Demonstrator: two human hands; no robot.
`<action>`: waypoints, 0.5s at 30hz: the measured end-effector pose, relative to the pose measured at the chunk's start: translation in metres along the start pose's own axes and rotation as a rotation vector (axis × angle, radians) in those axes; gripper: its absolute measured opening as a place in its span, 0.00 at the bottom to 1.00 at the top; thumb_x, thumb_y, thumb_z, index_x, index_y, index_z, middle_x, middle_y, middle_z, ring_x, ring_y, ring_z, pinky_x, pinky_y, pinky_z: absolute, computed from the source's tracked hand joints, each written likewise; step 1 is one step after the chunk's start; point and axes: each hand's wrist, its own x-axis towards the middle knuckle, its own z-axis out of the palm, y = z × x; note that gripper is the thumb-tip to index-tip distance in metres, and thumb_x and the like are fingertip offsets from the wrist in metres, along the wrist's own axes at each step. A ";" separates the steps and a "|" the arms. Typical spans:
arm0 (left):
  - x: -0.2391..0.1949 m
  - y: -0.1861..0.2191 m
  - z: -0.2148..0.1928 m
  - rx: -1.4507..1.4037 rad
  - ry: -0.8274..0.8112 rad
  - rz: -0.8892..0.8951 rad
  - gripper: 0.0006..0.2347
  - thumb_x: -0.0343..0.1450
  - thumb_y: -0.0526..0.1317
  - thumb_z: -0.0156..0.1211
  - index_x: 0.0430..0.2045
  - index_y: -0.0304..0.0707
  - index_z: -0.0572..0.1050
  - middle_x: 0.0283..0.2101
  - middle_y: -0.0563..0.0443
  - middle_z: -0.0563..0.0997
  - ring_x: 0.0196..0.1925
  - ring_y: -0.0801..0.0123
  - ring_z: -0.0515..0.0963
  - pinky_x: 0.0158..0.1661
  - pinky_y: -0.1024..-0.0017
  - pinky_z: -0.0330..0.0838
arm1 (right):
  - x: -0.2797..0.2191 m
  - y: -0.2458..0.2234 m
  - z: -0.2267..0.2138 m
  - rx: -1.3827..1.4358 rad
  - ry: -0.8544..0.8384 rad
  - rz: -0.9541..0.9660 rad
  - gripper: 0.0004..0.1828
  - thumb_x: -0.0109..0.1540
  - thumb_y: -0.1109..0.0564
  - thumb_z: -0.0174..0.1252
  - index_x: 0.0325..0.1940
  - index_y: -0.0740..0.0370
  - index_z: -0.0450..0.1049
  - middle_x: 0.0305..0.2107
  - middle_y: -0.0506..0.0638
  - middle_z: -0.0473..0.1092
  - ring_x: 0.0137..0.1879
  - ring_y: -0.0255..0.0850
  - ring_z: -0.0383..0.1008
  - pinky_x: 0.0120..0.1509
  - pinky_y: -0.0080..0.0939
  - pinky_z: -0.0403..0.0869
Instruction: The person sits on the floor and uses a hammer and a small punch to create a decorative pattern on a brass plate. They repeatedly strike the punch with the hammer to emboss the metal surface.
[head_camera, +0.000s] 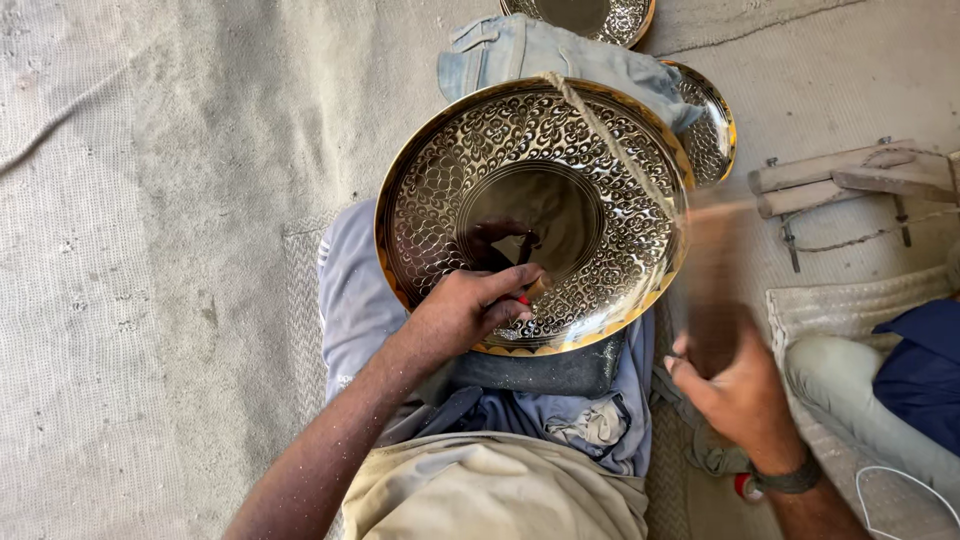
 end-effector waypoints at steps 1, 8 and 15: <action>0.002 0.000 0.000 -0.002 -0.012 -0.014 0.20 0.70 0.40 0.66 0.57 0.42 0.72 0.41 0.43 0.85 0.40 0.55 0.87 0.39 0.62 0.80 | 0.001 0.000 -0.001 -0.124 -0.011 -0.047 0.31 0.52 0.60 0.67 0.59 0.60 0.68 0.41 0.59 0.77 0.47 0.52 0.79 0.54 0.49 0.77; 0.003 -0.010 0.001 0.027 -0.050 -0.047 0.20 0.70 0.39 0.66 0.58 0.43 0.73 0.39 0.44 0.85 0.38 0.56 0.88 0.39 0.63 0.81 | 0.008 -0.009 0.003 -0.315 -0.031 0.086 0.37 0.50 0.58 0.68 0.63 0.60 0.67 0.42 0.63 0.77 0.48 0.56 0.81 0.51 0.50 0.78; 0.005 -0.017 0.003 0.050 -0.059 0.016 0.21 0.70 0.40 0.66 0.59 0.43 0.71 0.40 0.44 0.85 0.39 0.54 0.87 0.39 0.62 0.80 | 0.000 -0.005 0.007 -0.026 0.048 0.056 0.35 0.54 0.56 0.65 0.65 0.62 0.66 0.39 0.60 0.79 0.46 0.53 0.82 0.53 0.47 0.78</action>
